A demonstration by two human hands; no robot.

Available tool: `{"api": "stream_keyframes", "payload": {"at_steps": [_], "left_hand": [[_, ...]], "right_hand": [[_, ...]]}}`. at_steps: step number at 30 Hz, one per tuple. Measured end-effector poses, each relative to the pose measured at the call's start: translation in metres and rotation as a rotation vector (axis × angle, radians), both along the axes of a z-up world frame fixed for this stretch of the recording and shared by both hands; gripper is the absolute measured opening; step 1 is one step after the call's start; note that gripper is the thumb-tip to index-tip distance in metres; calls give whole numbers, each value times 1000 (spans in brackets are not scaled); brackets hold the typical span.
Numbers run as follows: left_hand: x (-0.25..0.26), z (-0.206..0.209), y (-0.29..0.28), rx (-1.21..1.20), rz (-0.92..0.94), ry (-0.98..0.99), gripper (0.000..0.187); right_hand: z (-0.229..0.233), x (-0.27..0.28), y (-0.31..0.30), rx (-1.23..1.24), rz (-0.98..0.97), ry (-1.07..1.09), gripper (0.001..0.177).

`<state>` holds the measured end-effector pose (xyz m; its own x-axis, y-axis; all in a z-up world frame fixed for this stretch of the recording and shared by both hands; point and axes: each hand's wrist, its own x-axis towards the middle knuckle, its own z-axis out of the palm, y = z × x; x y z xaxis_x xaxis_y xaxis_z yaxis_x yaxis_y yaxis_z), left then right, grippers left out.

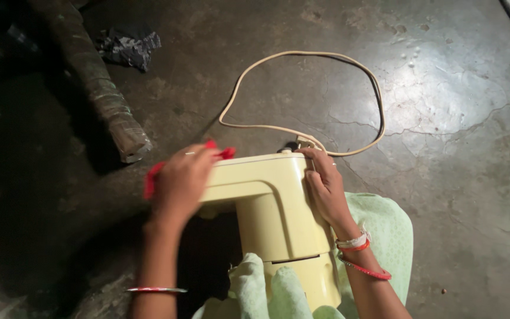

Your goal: The person wipes the exterior and interior of a yellow electric appliance using a red cloth. They clean the top, sides, and power cord, then wipe the inside of the container and the lid.

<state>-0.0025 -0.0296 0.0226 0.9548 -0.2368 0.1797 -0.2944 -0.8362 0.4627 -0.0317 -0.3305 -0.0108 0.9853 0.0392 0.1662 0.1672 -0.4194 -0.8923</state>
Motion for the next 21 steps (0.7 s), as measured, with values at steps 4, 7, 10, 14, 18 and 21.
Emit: {"api": "stream_keyframes", "payload": {"at_steps": [4,7,10,14,18,21], "left_hand": [[5,-20,58,-593,144,146,26],[8,-29,52,-792,359,-13,28],[6,-23,-7,-1034,187,-16,33],[-30,11,-94,-1680,-158,993,75],[-27,41,-93,-1501,-597,915,85],[-5,50,-65,-1147,-346,576,79]], "right_hand": [[19,1,5,67,-21,21,48],[49,-3,15,-62,-134,-147,51],[83,-20,30,90,-112,-239,52],[104,-34,50,381,27,-278,59],[91,-32,24,19,-153,-236,52],[68,-34,-17,387,-273,63,52]]}}
